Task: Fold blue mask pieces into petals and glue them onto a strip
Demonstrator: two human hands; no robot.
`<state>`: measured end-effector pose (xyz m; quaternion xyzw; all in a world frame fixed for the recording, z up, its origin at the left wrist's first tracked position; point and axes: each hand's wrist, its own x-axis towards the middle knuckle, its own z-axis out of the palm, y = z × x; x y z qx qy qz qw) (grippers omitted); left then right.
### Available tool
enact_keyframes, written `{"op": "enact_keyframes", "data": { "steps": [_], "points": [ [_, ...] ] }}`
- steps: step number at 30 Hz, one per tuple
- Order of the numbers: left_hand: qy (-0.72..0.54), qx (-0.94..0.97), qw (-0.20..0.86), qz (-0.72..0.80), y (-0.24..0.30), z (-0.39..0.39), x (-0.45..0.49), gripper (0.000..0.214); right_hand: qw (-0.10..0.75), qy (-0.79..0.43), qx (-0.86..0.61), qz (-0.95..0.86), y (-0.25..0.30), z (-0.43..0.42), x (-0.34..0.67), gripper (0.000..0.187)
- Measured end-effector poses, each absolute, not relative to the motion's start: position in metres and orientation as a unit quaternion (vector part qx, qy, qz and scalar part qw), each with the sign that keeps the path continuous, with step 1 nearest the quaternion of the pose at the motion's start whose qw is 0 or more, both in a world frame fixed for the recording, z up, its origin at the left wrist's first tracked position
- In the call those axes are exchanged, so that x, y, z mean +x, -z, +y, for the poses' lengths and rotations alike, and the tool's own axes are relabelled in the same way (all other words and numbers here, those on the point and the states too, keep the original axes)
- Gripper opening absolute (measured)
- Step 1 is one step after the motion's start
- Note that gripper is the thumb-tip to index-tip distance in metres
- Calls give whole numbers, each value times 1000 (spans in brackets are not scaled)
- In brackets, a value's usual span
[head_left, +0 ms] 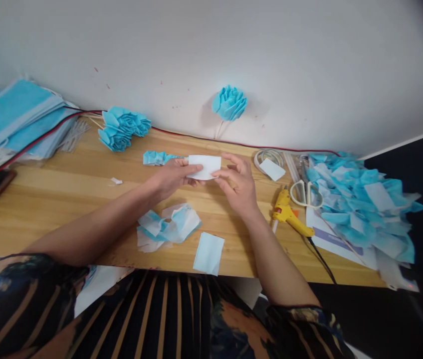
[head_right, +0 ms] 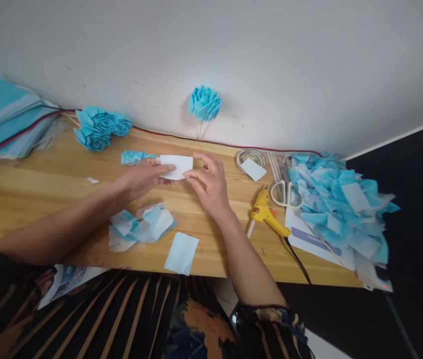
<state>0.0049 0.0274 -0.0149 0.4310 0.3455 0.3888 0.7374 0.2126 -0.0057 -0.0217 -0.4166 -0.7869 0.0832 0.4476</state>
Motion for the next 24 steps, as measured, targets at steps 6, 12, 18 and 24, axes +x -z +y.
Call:
{"op": "enact_keyframes", "data": {
  "steps": [6,12,18,24],
  "points": [
    [-386,442,724,361,16,27,5,31,467,-162,-460,-738,23,-7,209,10],
    [-380,458,727,343,14,25,6,48,483,-263,-482,-682,25,-8,206,14],
    [-363,473,723,347,12,24,5,56,497,-313,-507,-631,26,-9,206,17],
    [-368,513,689,355,14,24,5,39,504,-332,-501,-621,26,-9,205,17]
  ]
}}
